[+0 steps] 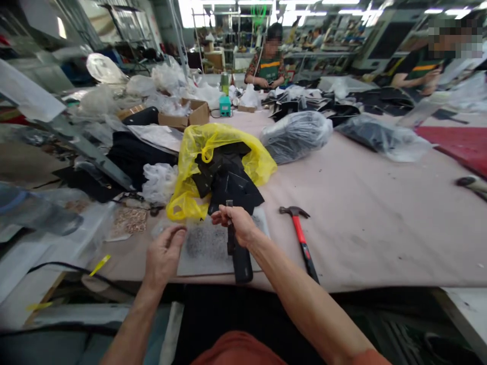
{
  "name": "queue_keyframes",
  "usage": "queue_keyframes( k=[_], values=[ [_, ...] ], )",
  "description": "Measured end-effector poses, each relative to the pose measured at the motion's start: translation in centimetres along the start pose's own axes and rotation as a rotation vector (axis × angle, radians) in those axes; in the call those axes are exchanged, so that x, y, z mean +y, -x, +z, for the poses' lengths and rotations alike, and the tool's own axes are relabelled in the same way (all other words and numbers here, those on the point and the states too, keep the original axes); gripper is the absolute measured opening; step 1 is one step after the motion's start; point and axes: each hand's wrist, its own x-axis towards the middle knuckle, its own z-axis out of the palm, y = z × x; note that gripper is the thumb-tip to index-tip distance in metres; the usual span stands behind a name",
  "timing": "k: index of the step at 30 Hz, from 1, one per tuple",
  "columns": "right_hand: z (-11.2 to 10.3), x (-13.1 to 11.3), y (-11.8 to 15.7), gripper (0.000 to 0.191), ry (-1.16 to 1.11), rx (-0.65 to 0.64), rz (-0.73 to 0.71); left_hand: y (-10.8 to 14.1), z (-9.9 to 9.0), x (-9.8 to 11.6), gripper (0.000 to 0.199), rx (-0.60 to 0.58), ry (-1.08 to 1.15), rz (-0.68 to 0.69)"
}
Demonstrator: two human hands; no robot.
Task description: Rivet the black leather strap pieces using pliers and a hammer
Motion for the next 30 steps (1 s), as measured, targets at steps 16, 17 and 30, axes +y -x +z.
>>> queue_keyframes(
  k=[16,17,30],
  values=[
    [-2.5,-0.4,2.2,0.054,0.119,-0.097,0.062,-0.2,8.8,4.4,0.036,-0.834,0.781,-0.283],
    [-2.8,-0.2,2.2,0.058,0.162,-0.085,0.035,-0.1,8.8,4.2,0.037,-0.840,0.793,-0.295],
    [-7.2,6.6,7.5,0.039,1.438,0.144,-0.463,-4.4,10.7,2.2,0.033,-0.167,0.712,-0.086]
  ],
)
